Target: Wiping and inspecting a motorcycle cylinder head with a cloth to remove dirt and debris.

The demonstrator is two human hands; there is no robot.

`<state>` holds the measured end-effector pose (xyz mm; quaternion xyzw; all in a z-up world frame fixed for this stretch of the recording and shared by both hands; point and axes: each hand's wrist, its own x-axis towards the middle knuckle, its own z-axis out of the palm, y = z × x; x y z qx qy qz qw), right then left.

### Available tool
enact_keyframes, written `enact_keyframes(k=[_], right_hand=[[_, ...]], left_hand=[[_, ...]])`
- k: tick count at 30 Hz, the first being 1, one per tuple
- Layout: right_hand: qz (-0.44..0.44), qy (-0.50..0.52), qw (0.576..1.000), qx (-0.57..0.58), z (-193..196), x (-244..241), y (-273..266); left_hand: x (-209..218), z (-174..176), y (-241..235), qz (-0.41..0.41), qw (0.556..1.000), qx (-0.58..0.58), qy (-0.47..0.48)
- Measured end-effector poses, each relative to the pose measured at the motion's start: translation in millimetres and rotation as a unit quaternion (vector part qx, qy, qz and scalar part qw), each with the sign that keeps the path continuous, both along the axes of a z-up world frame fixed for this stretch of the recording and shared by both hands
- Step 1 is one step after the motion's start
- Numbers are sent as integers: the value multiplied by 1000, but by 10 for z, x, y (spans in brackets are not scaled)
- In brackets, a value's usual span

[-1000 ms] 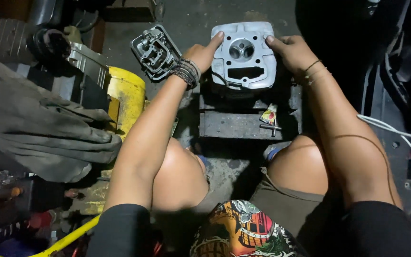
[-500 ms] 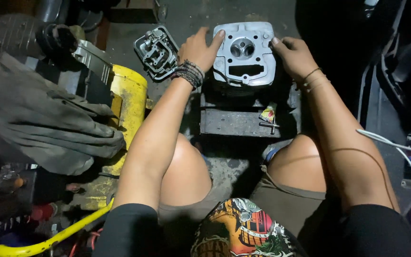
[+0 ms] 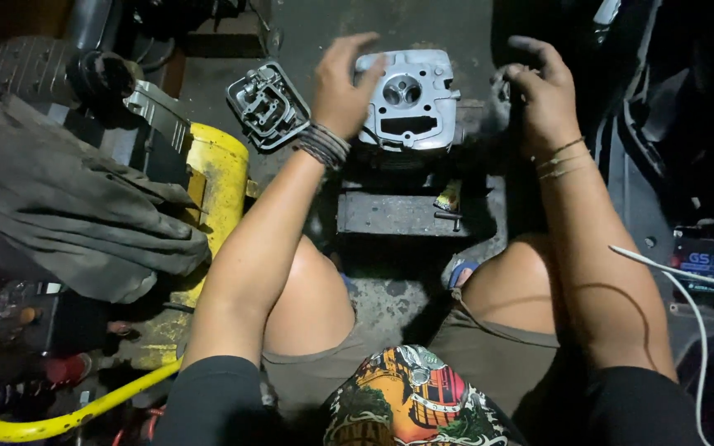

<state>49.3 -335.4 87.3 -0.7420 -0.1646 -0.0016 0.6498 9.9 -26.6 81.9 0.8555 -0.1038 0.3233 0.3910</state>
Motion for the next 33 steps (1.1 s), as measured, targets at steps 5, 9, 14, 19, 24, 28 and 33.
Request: enact_keyframes(k=[5, 9, 14, 19, 24, 28, 33], right_hand=[[104, 1, 982, 155, 434, -352, 284], [83, -24, 970, 227, 342, -274, 276], [110, 144, 918, 354, 343, -215, 76], [86, 191, 963, 168, 163, -219, 136], [367, 150, 918, -11, -441, 97, -68], [339, 122, 932, -41, -263, 180, -354], [237, 21, 967, -92, -25, 150, -667]], left_hand=[[-403, 352, -543, -186, 976, 50, 103], [-459, 417, -595, -235, 964, -6, 123], [-290, 348, -209, -231, 967, -64, 79], [-445, 473, -392, -318, 929, -173, 84], [-485, 716, -585, -268, 957, -54, 95], [6, 257, -67, -283, 948, -106, 99], [372, -371, 533, -145, 947, -273, 82]])
